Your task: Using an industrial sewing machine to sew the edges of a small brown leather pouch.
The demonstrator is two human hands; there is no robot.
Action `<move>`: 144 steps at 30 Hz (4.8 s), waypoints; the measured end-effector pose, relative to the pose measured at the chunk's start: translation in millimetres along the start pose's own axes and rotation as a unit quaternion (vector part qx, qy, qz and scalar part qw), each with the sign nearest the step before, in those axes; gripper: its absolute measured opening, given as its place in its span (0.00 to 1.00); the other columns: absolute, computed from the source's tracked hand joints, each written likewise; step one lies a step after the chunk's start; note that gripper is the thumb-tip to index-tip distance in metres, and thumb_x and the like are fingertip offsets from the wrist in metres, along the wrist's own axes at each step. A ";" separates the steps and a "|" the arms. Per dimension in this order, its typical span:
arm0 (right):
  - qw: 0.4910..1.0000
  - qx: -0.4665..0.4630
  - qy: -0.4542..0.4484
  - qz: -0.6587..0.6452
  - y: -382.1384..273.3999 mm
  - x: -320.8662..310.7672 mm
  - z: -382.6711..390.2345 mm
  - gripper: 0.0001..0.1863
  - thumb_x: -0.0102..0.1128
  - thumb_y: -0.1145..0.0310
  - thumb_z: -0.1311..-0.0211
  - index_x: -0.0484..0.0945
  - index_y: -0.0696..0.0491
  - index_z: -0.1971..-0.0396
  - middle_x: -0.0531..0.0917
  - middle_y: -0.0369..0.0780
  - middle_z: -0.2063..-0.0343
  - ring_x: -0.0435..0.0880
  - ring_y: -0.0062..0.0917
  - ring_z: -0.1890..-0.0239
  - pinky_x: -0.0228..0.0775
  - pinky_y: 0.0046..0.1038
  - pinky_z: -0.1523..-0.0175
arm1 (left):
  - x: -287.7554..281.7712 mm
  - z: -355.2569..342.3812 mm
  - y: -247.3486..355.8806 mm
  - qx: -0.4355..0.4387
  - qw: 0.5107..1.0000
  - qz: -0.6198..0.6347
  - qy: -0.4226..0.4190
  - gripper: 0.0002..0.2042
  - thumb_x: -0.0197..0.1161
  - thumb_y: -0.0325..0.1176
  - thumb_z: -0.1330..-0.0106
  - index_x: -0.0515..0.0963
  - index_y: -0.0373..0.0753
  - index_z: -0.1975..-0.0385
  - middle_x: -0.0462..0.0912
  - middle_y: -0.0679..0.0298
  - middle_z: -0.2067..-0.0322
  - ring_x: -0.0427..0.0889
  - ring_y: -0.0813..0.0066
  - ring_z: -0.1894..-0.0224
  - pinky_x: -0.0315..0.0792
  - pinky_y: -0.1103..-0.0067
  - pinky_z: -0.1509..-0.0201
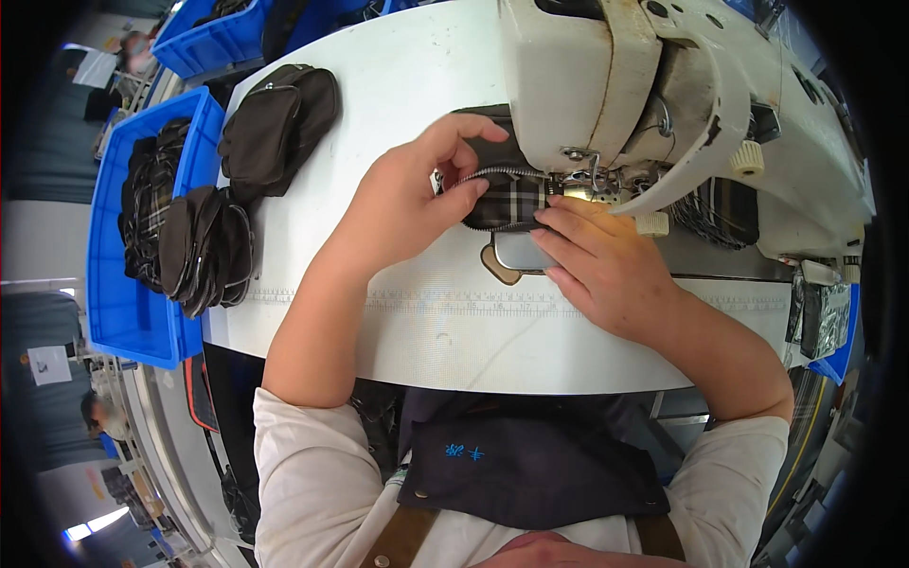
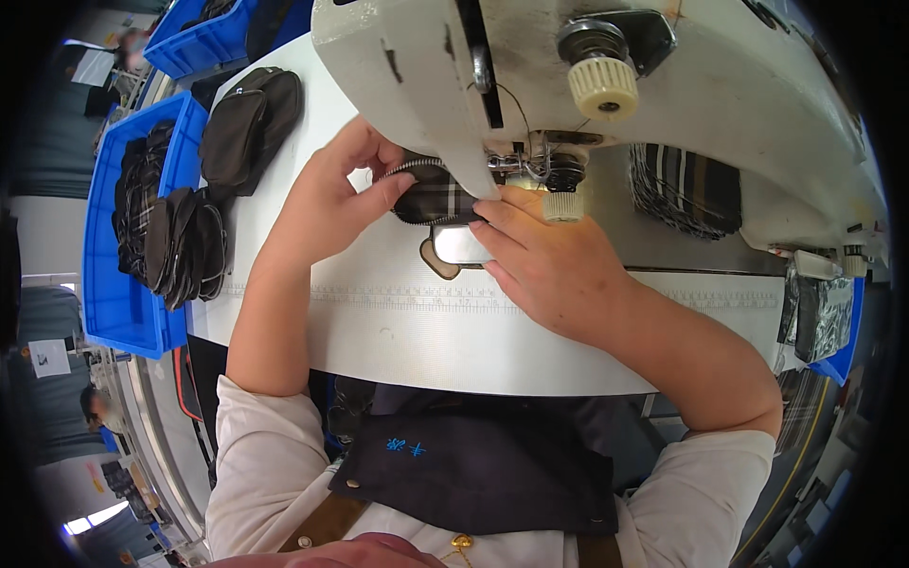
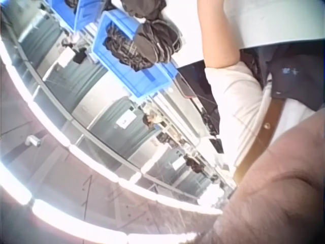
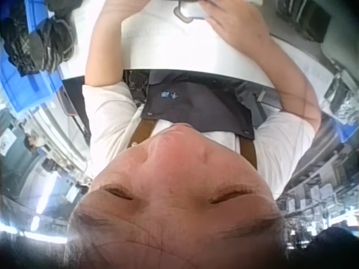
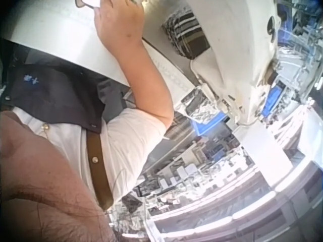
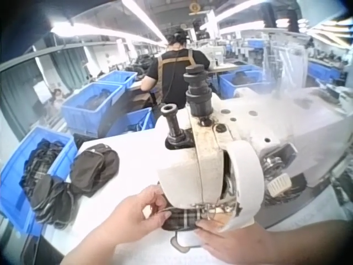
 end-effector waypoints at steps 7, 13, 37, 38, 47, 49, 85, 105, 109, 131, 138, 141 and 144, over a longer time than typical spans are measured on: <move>1.000 0.010 -0.008 -0.012 1.1 0.7 -0.5 0.20 0.72 0.67 0.42 0.84 0.54 0.49 0.81 0.35 0.45 0.81 0.27 0.41 0.82 0.30 0.55 | 1.3 -7.4 4.4 0.162 0.887 -0.353 0.251 0.12 0.76 0.34 0.40 0.81 0.44 0.60 0.81 0.64 0.73 0.82 0.63 0.71 0.76 0.73 0.67; 1.000 0.008 0.002 -0.005 3.4 3.1 2.4 0.18 0.71 0.65 0.41 0.85 0.52 0.50 0.82 0.34 0.45 0.81 0.27 0.40 0.82 0.31 0.54 | 52.4 25.9 39.8 0.267 0.958 -0.094 -0.043 0.07 0.74 0.32 0.39 0.81 0.43 0.67 0.80 0.64 0.75 0.81 0.59 0.73 0.75 0.68 0.70; 0.993 0.068 0.074 -0.066 27.3 -2.0 6.8 0.08 0.66 0.69 0.38 0.87 0.49 0.60 0.84 0.39 0.72 0.81 0.39 0.70 0.74 0.41 0.66 | 53.2 0.8 1.0 0.088 0.964 -0.248 0.036 0.10 0.73 0.32 0.39 0.81 0.46 0.60 0.85 0.67 0.69 0.83 0.63 0.60 0.68 0.66 0.45; 0.993 0.064 0.069 -0.074 25.3 -1.5 6.9 0.08 0.66 0.69 0.39 0.86 0.49 0.60 0.85 0.39 0.69 0.81 0.39 0.70 0.75 0.41 0.66 | 55.4 -0.6 3.5 0.120 0.955 -0.267 0.054 0.10 0.74 0.32 0.39 0.82 0.47 0.60 0.85 0.68 0.69 0.84 0.64 0.60 0.68 0.67 0.46; 0.999 -0.022 0.030 -0.030 5.9 2.4 5.5 0.09 0.68 0.70 0.44 0.83 0.53 0.62 0.87 0.38 0.53 0.87 0.32 0.67 0.80 0.34 0.65 | 60.4 -4.5 -4.9 0.139 0.963 -0.220 0.067 0.08 0.76 0.34 0.44 0.89 0.50 0.65 0.89 0.72 0.67 0.85 0.69 0.61 0.68 0.70 0.46; 0.999 -0.025 0.040 -0.026 2.7 1.5 5.1 0.09 0.68 0.70 0.44 0.83 0.54 0.62 0.87 0.39 0.53 0.87 0.31 0.67 0.80 0.34 0.65 | 60.1 -5.4 -2.5 0.136 0.969 -0.199 0.061 0.08 0.76 0.34 0.45 0.89 0.50 0.65 0.89 0.72 0.67 0.85 0.69 0.61 0.67 0.70 0.46; 0.998 -0.041 0.044 0.002 -0.1 0.4 4.6 0.10 0.69 0.68 0.45 0.80 0.54 0.64 0.83 0.37 0.58 0.85 0.26 0.67 0.76 0.31 0.69 | 52.4 -1.6 8.7 0.210 0.941 -0.262 -0.049 0.14 0.74 0.29 0.43 0.90 0.45 0.55 0.86 0.71 0.52 0.82 0.68 0.52 0.82 0.73 0.52; 0.996 -0.019 0.068 0.047 3.7 0.0 5.1 0.10 0.71 0.69 0.47 0.81 0.52 0.65 0.85 0.35 0.54 0.83 0.25 0.72 0.73 0.28 0.72 | 50.0 -3.8 -7.8 0.050 0.997 0.020 -0.056 0.20 0.72 0.28 0.38 0.83 0.43 0.44 0.82 0.66 0.69 0.78 0.63 0.62 0.74 0.67 0.48; 0.998 0.026 -0.024 0.055 4.9 2.9 7.8 0.17 0.72 0.66 0.44 0.85 0.51 0.53 0.85 0.34 0.46 0.87 0.27 0.55 0.81 0.31 0.54 | 53.3 -4.2 -0.8 0.047 0.996 0.001 -0.079 0.19 0.71 0.24 0.40 0.82 0.43 0.47 0.83 0.65 0.66 0.80 0.61 0.59 0.72 0.64 0.43; 0.998 -0.029 0.042 0.039 -7.4 4.4 1.8 0.26 0.72 0.65 0.45 0.80 0.58 0.45 0.83 0.42 0.51 0.83 0.27 0.71 0.76 0.31 0.66 | 57.2 -15.8 -3.2 0.126 0.980 -0.150 -0.026 0.10 0.69 0.26 0.40 0.88 0.43 0.59 0.89 0.61 0.58 0.84 0.54 0.53 0.79 0.66 0.48; 0.998 -0.016 -0.009 0.057 -9.4 9.2 -2.8 0.27 0.71 0.60 0.42 0.80 0.58 0.45 0.83 0.43 0.52 0.82 0.27 0.73 0.74 0.31 0.67 | 57.0 -16.4 -2.3 0.186 0.963 -0.195 -0.019 0.12 0.69 0.26 0.44 0.88 0.42 0.59 0.87 0.61 0.57 0.82 0.54 0.53 0.78 0.65 0.46; 0.998 -0.022 -0.007 0.054 -8.1 12.6 -1.5 0.25 0.70 0.59 0.41 0.81 0.58 0.47 0.83 0.43 0.52 0.82 0.26 0.73 0.74 0.31 0.68 | 57.0 -12.6 3.6 0.217 0.930 -0.295 -0.037 0.14 0.69 0.27 0.47 0.89 0.43 0.59 0.87 0.64 0.57 0.83 0.58 0.52 0.77 0.67 0.43; 0.999 -0.023 -0.003 0.046 -7.3 12.1 -0.7 0.24 0.71 0.59 0.40 0.81 0.58 0.48 0.83 0.43 0.53 0.82 0.26 0.73 0.74 0.31 0.70 | 55.4 -9.4 8.1 0.245 0.912 -0.327 -0.033 0.15 0.70 0.28 0.47 0.89 0.44 0.58 0.87 0.67 0.56 0.83 0.61 0.52 0.76 0.68 0.41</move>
Point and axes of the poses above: each hand's wrist, its own z-axis away from the middle knuckle, its own x-axis out of the palm, y = z × x, the point moved 4 cm from there along -z, towards the middle knuckle
